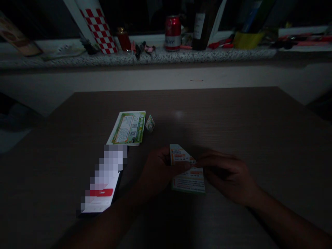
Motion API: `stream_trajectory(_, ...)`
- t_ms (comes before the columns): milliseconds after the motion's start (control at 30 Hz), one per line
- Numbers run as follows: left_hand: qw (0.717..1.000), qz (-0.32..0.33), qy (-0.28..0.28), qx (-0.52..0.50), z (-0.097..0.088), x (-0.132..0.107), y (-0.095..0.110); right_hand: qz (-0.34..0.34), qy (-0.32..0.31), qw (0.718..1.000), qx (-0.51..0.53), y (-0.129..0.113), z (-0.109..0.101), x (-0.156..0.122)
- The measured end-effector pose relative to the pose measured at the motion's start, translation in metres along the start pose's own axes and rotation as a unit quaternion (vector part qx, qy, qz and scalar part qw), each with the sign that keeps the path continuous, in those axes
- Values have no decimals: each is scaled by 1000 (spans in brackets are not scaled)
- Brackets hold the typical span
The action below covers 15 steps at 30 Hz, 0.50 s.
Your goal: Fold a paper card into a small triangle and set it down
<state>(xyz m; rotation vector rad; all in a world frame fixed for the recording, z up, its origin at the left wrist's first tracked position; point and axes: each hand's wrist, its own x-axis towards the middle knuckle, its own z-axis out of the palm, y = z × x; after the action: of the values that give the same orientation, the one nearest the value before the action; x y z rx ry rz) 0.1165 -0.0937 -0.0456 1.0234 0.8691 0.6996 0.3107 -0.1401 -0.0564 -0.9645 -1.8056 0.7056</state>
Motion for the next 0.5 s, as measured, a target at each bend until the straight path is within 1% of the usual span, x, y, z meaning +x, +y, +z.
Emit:
stream_trajectory(100, 1000, 5, -2, 15, -2, 0, -3, -28, -21, 999, -29, 2, -1, 1)
stream_trajectory(200, 1000, 5, -8, 25, -4, 2, -5, -38, -26, 998, -44, 6, -2, 0)
stream_trajectory(300, 999, -10, -7, 46, -6, 4, -4, -30, -38, 998, -50, 12, -4, -1)
stream_trajectory(500, 990, -23, 15, 136, -8, 5, -2, -6, -92, 993, -71, 17, -8, -1)
